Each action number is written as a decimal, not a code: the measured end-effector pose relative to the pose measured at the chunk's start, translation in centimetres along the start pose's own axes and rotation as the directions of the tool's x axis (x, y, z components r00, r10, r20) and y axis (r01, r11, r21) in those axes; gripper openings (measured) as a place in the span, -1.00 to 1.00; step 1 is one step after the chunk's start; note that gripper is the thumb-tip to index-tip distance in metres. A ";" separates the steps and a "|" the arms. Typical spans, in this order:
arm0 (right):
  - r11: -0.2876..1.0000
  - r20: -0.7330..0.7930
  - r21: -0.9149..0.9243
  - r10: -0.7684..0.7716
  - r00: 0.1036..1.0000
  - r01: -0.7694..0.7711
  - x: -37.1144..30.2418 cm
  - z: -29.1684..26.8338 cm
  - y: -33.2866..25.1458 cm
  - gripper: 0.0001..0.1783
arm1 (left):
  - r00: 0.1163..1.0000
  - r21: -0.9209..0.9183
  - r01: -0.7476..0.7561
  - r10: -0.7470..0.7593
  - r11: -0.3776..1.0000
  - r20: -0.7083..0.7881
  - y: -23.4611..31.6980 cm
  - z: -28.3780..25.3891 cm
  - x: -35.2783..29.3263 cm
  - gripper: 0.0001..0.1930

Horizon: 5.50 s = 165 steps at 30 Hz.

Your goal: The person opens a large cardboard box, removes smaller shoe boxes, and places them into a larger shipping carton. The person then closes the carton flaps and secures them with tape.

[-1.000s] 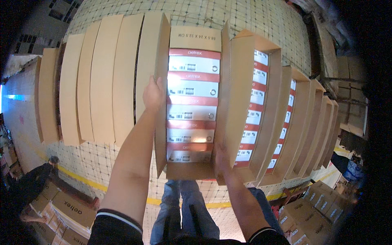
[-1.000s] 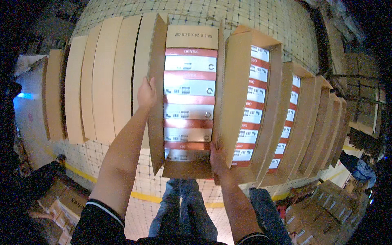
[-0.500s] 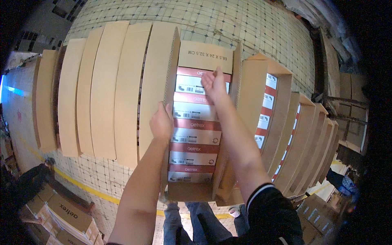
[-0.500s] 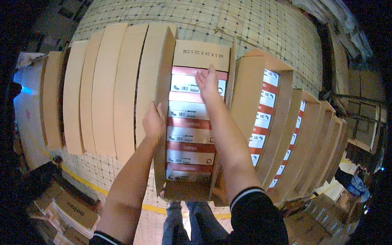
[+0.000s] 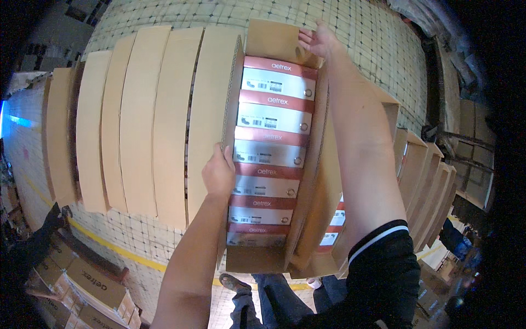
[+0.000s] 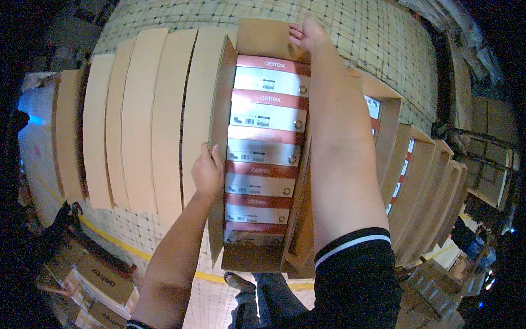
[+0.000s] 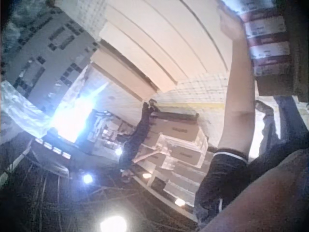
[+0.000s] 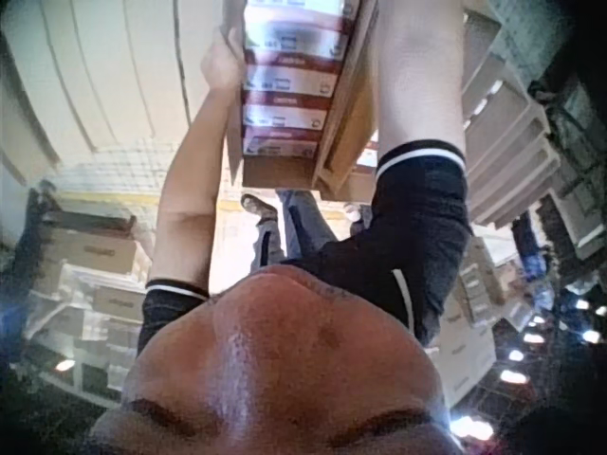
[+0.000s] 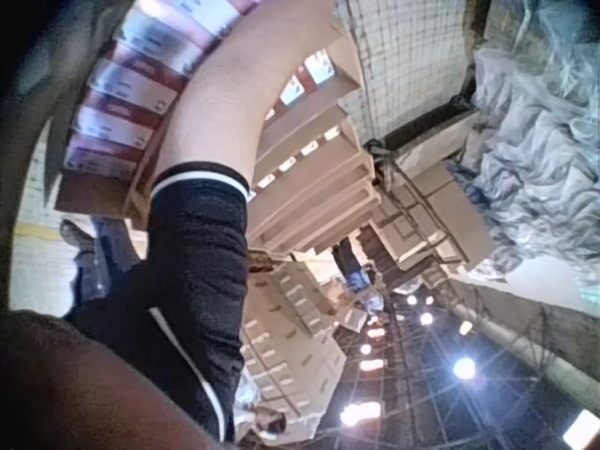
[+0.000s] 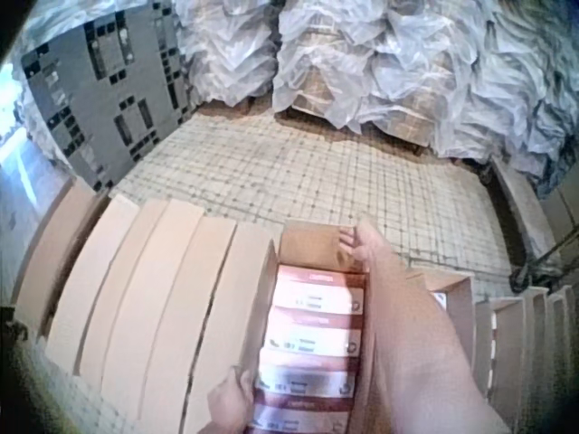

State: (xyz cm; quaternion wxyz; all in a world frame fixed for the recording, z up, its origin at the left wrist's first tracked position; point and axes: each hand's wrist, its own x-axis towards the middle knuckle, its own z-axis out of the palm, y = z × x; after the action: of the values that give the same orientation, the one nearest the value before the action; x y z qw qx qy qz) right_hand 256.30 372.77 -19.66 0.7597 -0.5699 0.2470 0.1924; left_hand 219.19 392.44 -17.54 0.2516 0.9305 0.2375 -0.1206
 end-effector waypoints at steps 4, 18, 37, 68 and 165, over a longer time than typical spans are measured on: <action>0.976 -0.015 -0.194 -0.099 0.995 0.095 -1.6 -1.1 1.4 -0.21 | 1.000 -0.021 0.008 -0.007 1.000 0.021 -0.4 0.0 0.1 -0.72; 0.787 0.150 -0.606 0.257 0.955 -0.116 -58.8 -0.6 29.7 -0.76 | 0.998 -0.019 -0.038 0.037 0.999 -0.049 -0.7 0.4 -0.3 -0.69; 0.153 -0.087 -0.986 -0.146 0.985 -0.065 -54.0 14.1 47.0 0.03 | 0.848 0.081 -0.482 0.442 0.872 0.292 -32.2 -4.3 -14.7 -0.01; 0.530 -0.283 -0.848 -0.448 0.848 -0.003 -55.2 12.5 30.0 -0.60 | 0.968 -0.232 -0.249 0.234 0.940 -0.093 -31.8 -17.8 -11.8 -0.53; -0.032 0.209 -0.977 -0.343 0.916 0.211 -37.1 13.7 40.1 -0.67 | 0.900 -0.303 -0.124 0.236 0.945 0.368 -24.5 -9.7 1.4 -0.36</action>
State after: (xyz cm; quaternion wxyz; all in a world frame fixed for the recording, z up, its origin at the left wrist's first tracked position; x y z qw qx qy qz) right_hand 205.57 396.66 -25.39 0.1608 -0.9783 -0.0389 0.1250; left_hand 209.13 416.73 -19.91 0.4300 0.8608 0.1077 -0.2500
